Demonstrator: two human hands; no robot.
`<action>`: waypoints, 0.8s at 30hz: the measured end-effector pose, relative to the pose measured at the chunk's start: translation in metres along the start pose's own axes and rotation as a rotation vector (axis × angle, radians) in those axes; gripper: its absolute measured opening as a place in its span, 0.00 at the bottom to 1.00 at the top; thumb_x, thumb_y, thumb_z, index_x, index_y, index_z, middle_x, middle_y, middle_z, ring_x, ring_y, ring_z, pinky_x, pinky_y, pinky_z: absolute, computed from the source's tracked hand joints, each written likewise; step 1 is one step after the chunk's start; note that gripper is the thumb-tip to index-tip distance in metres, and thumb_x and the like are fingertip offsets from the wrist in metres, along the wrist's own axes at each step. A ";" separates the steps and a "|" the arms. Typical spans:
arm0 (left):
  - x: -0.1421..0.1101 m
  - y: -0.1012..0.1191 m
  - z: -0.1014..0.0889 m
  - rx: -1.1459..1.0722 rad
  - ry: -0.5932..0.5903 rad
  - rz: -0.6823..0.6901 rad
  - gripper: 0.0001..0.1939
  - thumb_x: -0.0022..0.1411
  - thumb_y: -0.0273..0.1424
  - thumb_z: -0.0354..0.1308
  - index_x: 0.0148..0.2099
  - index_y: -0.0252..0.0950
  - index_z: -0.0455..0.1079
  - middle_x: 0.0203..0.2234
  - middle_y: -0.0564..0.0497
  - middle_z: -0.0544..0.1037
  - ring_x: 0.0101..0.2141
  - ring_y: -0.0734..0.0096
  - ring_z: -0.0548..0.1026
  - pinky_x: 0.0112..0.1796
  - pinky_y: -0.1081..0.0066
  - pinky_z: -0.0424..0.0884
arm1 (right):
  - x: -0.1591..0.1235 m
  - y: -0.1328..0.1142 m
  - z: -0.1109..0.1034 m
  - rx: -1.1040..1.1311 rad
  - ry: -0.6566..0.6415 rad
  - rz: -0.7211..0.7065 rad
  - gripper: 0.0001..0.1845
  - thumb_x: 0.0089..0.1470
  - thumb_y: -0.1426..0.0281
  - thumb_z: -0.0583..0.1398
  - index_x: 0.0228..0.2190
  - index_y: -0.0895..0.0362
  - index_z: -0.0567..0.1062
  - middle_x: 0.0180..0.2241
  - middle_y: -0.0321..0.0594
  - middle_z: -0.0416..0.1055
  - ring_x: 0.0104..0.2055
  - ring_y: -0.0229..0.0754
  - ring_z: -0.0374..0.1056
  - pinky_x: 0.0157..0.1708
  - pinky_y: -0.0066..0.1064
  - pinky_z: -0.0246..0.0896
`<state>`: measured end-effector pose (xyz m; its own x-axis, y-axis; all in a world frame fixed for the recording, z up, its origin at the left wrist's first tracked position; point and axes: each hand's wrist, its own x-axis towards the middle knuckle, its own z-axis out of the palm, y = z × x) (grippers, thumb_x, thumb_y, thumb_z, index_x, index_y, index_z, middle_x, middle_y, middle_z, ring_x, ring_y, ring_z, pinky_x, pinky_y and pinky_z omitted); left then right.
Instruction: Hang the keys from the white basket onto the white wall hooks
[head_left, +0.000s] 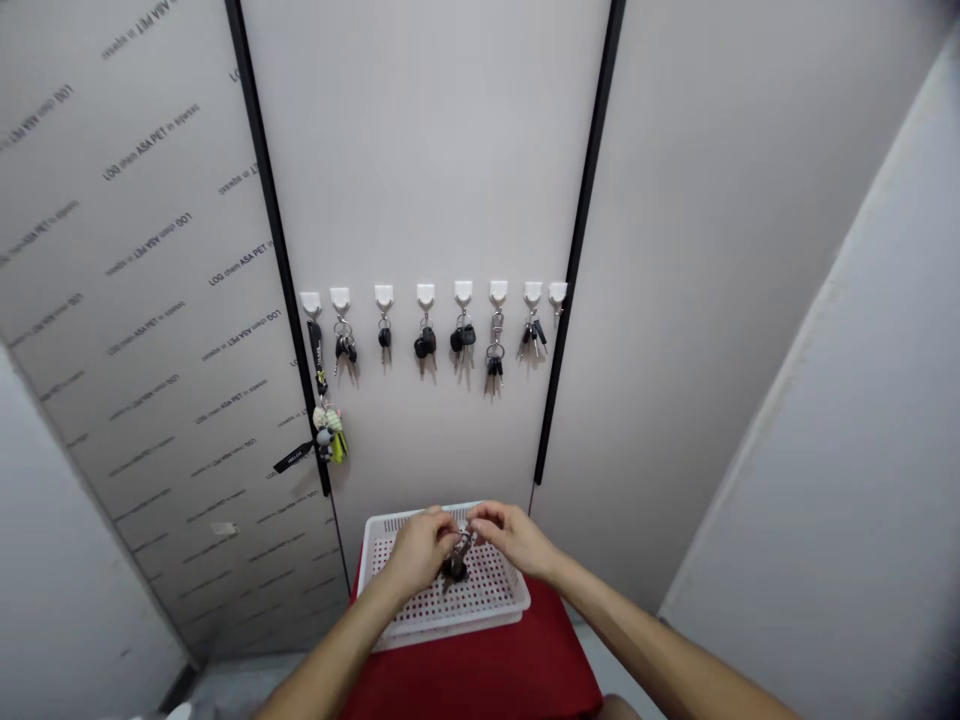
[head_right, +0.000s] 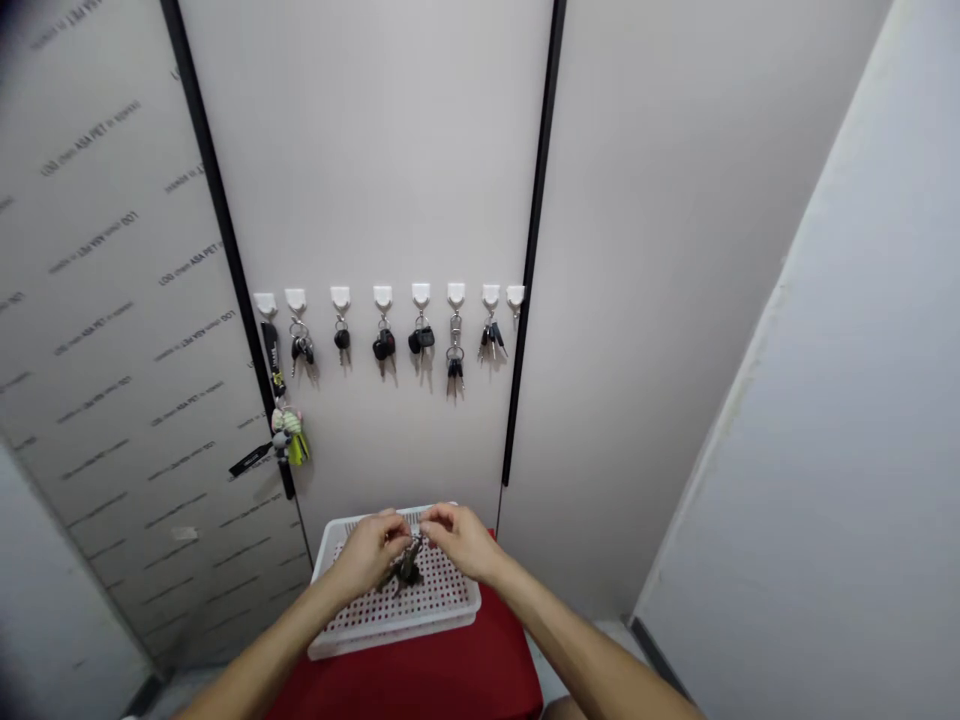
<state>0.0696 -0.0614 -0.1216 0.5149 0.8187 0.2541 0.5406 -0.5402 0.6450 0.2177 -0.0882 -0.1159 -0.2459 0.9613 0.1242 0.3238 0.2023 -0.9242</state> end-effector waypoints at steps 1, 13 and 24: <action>0.003 0.005 -0.007 0.076 -0.013 0.032 0.08 0.46 0.28 0.44 0.23 0.34 0.64 0.20 0.54 0.65 0.23 0.78 0.62 0.25 0.78 0.54 | 0.001 -0.003 -0.001 0.032 -0.010 -0.015 0.10 0.41 0.68 0.51 0.27 0.61 0.66 0.23 0.35 0.63 0.25 0.31 0.58 0.27 0.24 0.54; 0.062 0.076 -0.030 0.008 0.171 0.137 0.08 0.47 0.30 0.45 0.29 0.35 0.63 0.21 0.54 0.67 0.24 0.79 0.63 0.26 0.78 0.58 | 0.010 -0.059 -0.061 0.150 0.359 -0.047 0.06 0.37 0.69 0.54 0.19 0.60 0.63 0.14 0.30 0.60 0.17 0.29 0.58 0.21 0.23 0.55; 0.114 0.144 -0.040 -0.223 0.099 0.199 0.20 0.45 0.26 0.48 0.44 0.34 0.57 0.37 0.48 0.66 0.31 0.76 0.66 0.34 0.73 0.61 | 0.053 -0.136 -0.174 0.228 0.882 -0.172 0.03 0.39 0.76 0.52 0.18 0.61 0.62 0.14 0.30 0.60 0.14 0.26 0.59 0.15 0.18 0.55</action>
<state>0.1795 -0.0384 0.0286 0.5226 0.7220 0.4535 0.2705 -0.6448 0.7149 0.3192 -0.0319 0.0792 0.5407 0.7348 0.4094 0.1367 0.4035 -0.9047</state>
